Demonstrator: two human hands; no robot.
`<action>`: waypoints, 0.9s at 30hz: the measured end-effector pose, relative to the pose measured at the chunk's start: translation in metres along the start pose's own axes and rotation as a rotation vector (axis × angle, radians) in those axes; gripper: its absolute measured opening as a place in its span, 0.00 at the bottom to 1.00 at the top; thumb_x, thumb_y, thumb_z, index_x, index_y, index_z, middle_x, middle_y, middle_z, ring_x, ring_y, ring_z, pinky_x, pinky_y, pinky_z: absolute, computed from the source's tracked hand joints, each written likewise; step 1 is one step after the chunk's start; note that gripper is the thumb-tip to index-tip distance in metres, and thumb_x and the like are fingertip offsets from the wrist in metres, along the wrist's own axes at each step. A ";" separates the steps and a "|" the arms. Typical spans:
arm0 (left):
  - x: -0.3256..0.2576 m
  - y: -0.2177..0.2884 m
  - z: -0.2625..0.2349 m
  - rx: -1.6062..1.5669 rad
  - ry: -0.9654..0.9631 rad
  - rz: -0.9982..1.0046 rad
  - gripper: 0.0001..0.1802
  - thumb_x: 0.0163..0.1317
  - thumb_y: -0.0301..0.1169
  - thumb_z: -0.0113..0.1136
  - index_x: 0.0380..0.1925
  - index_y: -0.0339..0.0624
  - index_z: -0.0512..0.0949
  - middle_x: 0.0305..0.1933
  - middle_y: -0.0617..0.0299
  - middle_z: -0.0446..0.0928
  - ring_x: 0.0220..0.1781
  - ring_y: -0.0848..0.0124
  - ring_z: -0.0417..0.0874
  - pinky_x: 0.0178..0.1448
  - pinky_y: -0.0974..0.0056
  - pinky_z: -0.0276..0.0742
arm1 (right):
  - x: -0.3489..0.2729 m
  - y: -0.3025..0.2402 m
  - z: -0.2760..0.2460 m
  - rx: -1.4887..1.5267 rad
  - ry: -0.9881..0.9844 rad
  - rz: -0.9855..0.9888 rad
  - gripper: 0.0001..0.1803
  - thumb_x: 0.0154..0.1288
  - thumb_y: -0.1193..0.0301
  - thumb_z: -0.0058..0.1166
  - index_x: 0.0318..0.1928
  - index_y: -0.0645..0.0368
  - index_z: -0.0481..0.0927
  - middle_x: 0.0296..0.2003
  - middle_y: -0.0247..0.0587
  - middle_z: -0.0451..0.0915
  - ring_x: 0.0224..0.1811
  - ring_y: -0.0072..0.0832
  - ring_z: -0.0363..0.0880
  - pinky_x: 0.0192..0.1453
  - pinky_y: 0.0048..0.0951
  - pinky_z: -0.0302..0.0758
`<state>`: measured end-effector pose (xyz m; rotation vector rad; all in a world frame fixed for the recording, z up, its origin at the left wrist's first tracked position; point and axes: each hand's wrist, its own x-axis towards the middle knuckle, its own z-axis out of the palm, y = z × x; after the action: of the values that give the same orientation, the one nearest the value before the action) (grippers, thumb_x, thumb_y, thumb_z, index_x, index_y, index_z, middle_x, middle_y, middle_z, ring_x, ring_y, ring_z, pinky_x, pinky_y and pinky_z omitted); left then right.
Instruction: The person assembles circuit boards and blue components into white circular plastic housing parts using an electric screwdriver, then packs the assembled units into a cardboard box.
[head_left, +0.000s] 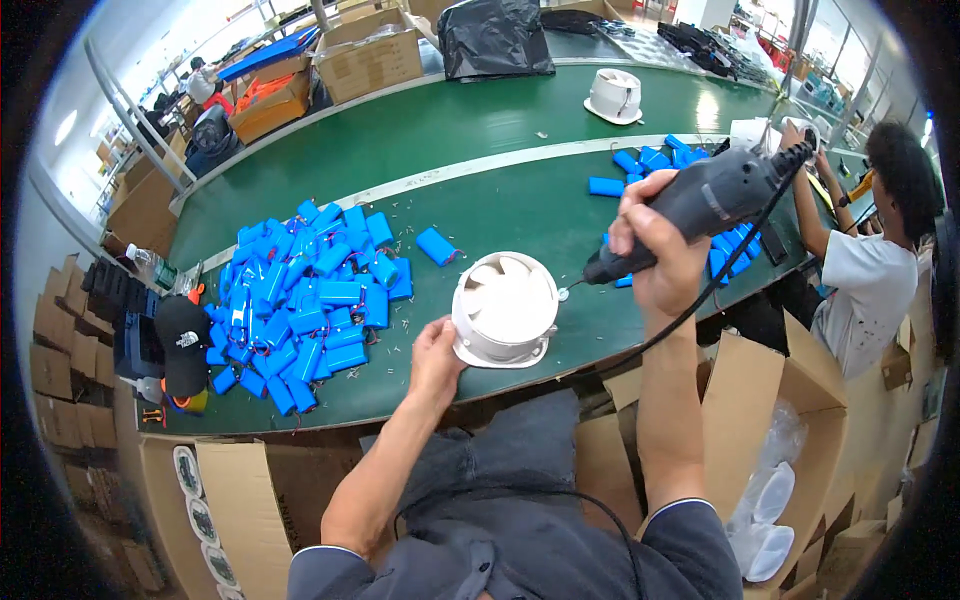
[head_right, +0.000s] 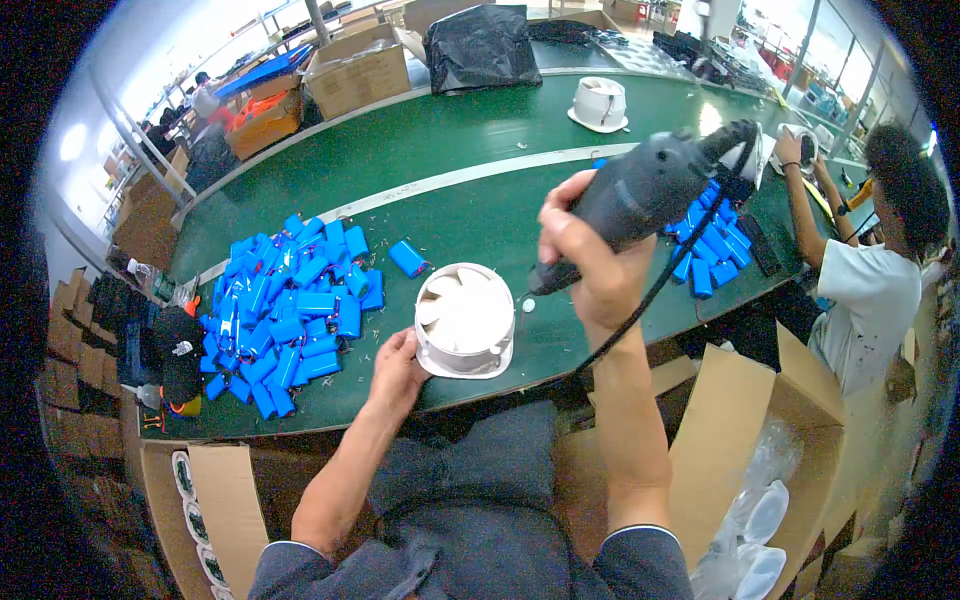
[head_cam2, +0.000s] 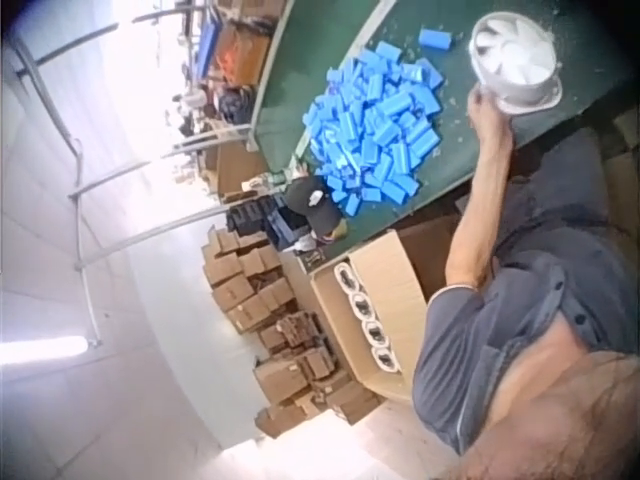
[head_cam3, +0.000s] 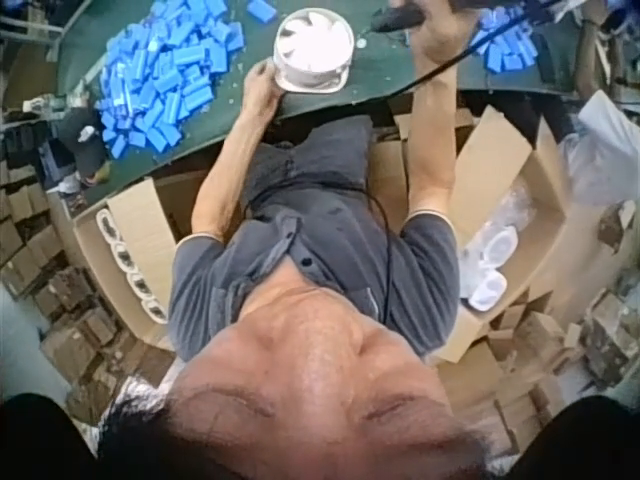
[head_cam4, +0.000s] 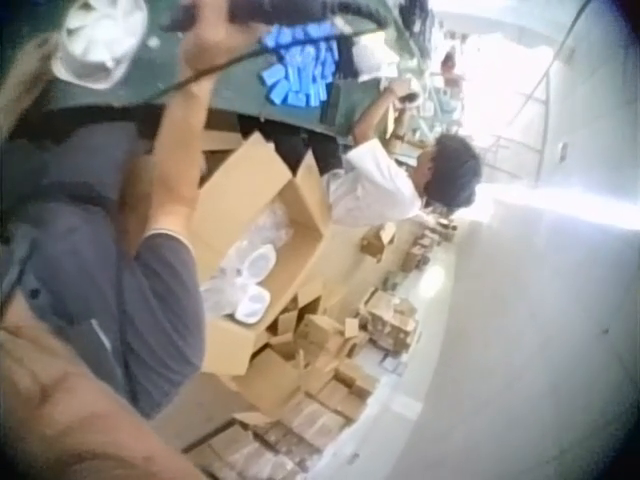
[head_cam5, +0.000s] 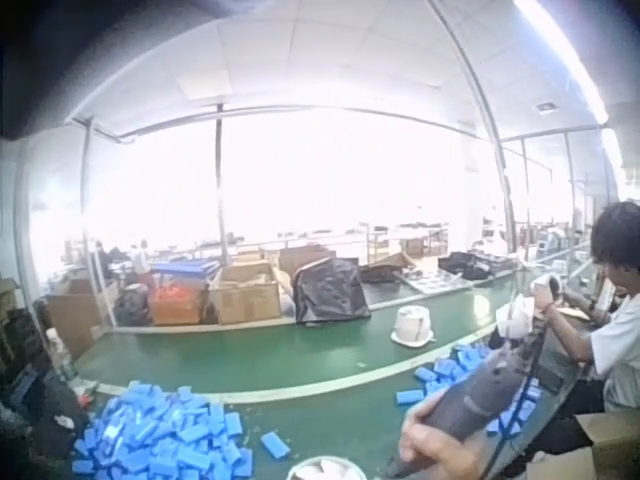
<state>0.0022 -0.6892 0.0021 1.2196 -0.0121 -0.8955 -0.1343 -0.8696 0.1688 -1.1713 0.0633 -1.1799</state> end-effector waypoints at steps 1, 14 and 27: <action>-0.003 0.008 -0.002 0.233 0.045 0.071 0.21 0.67 0.33 0.42 0.56 0.33 0.60 0.54 0.51 0.69 0.53 0.62 0.73 0.52 0.57 0.74 | -0.001 0.000 0.003 0.014 -0.030 0.024 0.11 0.48 0.79 0.54 0.35 0.65 0.72 0.25 0.40 0.74 0.19 0.23 0.71 0.23 0.22 0.68; -0.038 0.092 0.069 1.343 -0.332 1.282 0.03 0.52 0.26 0.55 0.26 0.40 0.71 0.23 0.53 0.74 0.29 0.57 0.77 0.35 0.56 0.69 | -0.005 0.005 0.034 0.354 -0.136 0.003 0.13 0.51 0.79 0.49 0.40 0.62 0.67 0.28 0.45 0.71 0.18 0.26 0.69 0.25 0.26 0.69; -0.017 0.106 -0.047 1.855 0.062 0.951 0.07 0.50 0.26 0.56 0.31 0.42 0.76 0.19 0.51 0.74 0.30 0.55 0.77 0.34 0.54 0.67 | -0.057 0.005 0.015 0.014 -0.154 0.110 0.14 0.46 0.81 0.53 0.36 0.62 0.67 0.26 0.46 0.73 0.20 0.23 0.70 0.24 0.23 0.70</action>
<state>0.0741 -0.6348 0.0772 2.4984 -1.5188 0.2956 -0.1482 -0.8175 0.1432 -1.2276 0.0021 -0.9899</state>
